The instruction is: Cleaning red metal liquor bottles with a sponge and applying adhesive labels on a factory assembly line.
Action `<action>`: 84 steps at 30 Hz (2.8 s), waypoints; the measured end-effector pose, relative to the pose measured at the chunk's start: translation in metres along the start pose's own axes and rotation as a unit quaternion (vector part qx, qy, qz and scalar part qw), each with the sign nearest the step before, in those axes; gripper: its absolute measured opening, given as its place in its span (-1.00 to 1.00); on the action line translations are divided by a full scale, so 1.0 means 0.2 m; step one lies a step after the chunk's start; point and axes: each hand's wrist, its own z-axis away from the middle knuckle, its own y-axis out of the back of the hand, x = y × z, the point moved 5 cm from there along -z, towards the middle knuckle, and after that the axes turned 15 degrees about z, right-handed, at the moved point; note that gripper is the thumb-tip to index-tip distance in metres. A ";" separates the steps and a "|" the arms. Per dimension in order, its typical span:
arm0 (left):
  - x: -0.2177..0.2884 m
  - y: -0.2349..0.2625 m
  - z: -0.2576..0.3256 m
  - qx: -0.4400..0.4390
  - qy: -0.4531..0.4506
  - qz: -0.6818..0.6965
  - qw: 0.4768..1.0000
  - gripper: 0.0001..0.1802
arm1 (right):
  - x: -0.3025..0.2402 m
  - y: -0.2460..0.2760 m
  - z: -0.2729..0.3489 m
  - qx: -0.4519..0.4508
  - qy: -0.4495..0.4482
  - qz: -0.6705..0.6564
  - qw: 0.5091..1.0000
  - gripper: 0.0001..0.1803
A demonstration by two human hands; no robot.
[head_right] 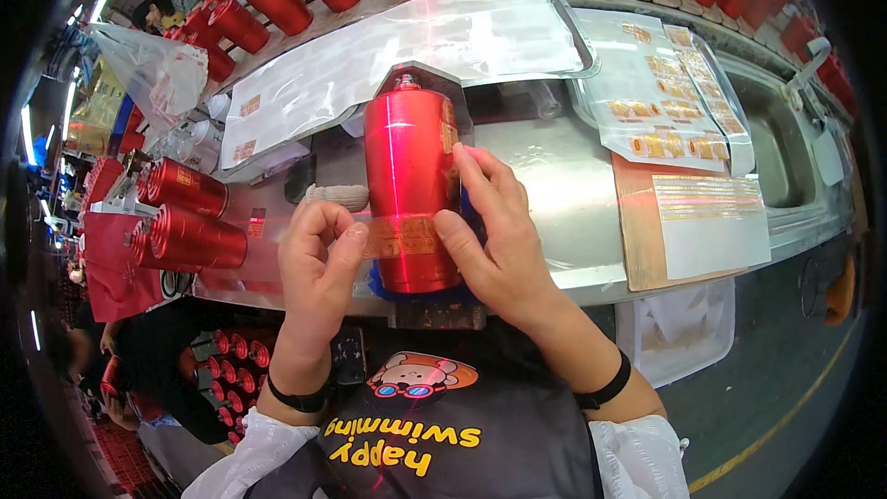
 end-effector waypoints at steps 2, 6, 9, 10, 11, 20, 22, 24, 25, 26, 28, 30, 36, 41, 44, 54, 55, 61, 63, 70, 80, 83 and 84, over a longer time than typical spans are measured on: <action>0.00 0.00 0.00 -0.002 -0.003 -0.013 1.000 -0.86 | -0.02 -0.01 -0.01 0.001 0.002 0.015 1.000 -0.38; -0.02 0.01 0.00 -0.006 0.011 -0.016 1.000 -0.85 | -0.02 -0.02 -0.01 -0.004 0.016 0.040 0.999 -0.36; -0.02 0.00 0.00 -0.003 0.015 -0.020 1.000 -0.84 | 0.02 -0.02 0.00 -0.010 0.003 -0.013 1.000 -0.34; -0.02 0.00 0.00 0.004 0.022 -0.016 1.000 -0.84 | 0.02 -0.02 -0.01 -0.010 0.003 -0.013 1.000 -0.34; -0.02 0.00 0.00 0.004 0.022 -0.015 1.000 -0.84 | 0.02 -0.02 -0.01 -0.010 -0.001 -0.014 1.000 -0.32; -0.04 0.00 0.01 0.009 0.016 0.005 1.000 -0.85 | -0.03 -0.05 -0.01 0.004 0.007 0.066 0.998 -0.23; -0.03 0.00 0.01 0.013 0.009 0.006 1.000 -0.85 | -0.03 -0.05 -0.01 0.004 0.006 0.061 0.998 -0.23; -0.04 0.01 0.01 0.013 0.011 0.008 1.000 -0.85 | -0.04 -0.04 -0.02 -0.002 0.019 0.072 0.997 -0.28; -0.04 0.01 0.01 0.012 0.013 0.008 1.000 -0.85 | -0.03 -0.04 -0.01 -0.003 0.020 0.073 0.997 -0.28; -0.04 0.01 0.01 0.012 0.013 0.009 1.000 -0.85 | -0.01 -0.04 -0.01 -0.007 0.013 0.054 0.998 -0.32; -0.05 0.00 0.01 0.012 0.012 -0.002 1.000 -0.85 | 0.00 -0.04 -0.01 -0.011 0.005 0.035 0.999 -0.36; -0.05 0.00 0.01 0.014 0.018 0.003 1.000 -0.85 | 0.00 -0.04 -0.01 -0.009 0.005 0.021 1.000 -0.42; -0.06 0.00 0.01 0.012 0.027 0.008 1.000 -0.85 | 0.01 -0.04 -0.01 -0.009 0.002 0.009 1.000 -0.41; -0.07 0.00 0.01 0.021 0.025 0.019 0.999 -0.84 | -0.01 -0.04 -0.01 -0.013 0.015 0.039 0.999 -0.37; -0.08 0.00 0.02 0.020 0.012 0.012 1.000 -0.84 | -0.01 -0.04 -0.01 -0.016 0.020 0.049 0.999 -0.35; -0.19 0.00 0.05 0.002 0.073 0.081 0.994 -0.83 | 0.00 -0.05 0.00 -0.016 0.015 0.058 0.998 -0.35; -0.21 0.00 0.06 -0.001 0.090 0.096 0.991 -0.82 | 0.00 -0.05 0.00 -0.019 0.017 0.059 0.998 -0.35; -0.22 0.00 0.06 -0.005 0.093 0.123 0.988 -0.78 | 0.00 -0.05 0.00 -0.023 0.015 0.061 0.998 -0.35; -0.26 0.00 0.06 -0.001 0.109 0.141 0.984 -0.74 | 0.00 -0.04 0.00 -0.020 0.022 0.048 0.998 -0.35; -0.35 -0.10 0.08 0.022 0.060 0.230 0.971 -0.49 | -0.01 -0.04 -0.02 -0.019 0.027 0.052 0.998 -0.35; 0.01 -0.22 0.24 -0.114 -0.258 -0.208 0.936 -0.20 | 0.00 -0.05 0.00 -0.030 0.024 0.072 0.997 -0.33; -0.04 -0.18 0.23 -0.074 -0.231 -0.256 0.936 -0.17 | -0.02 -0.04 0.01 -0.035 0.012 0.050 0.998 -0.35; -0.06 -0.16 0.22 -0.073 -0.215 -0.202 0.953 -0.16 | -0.01 -0.04 0.01 -0.031 0.007 0.051 0.998 -0.35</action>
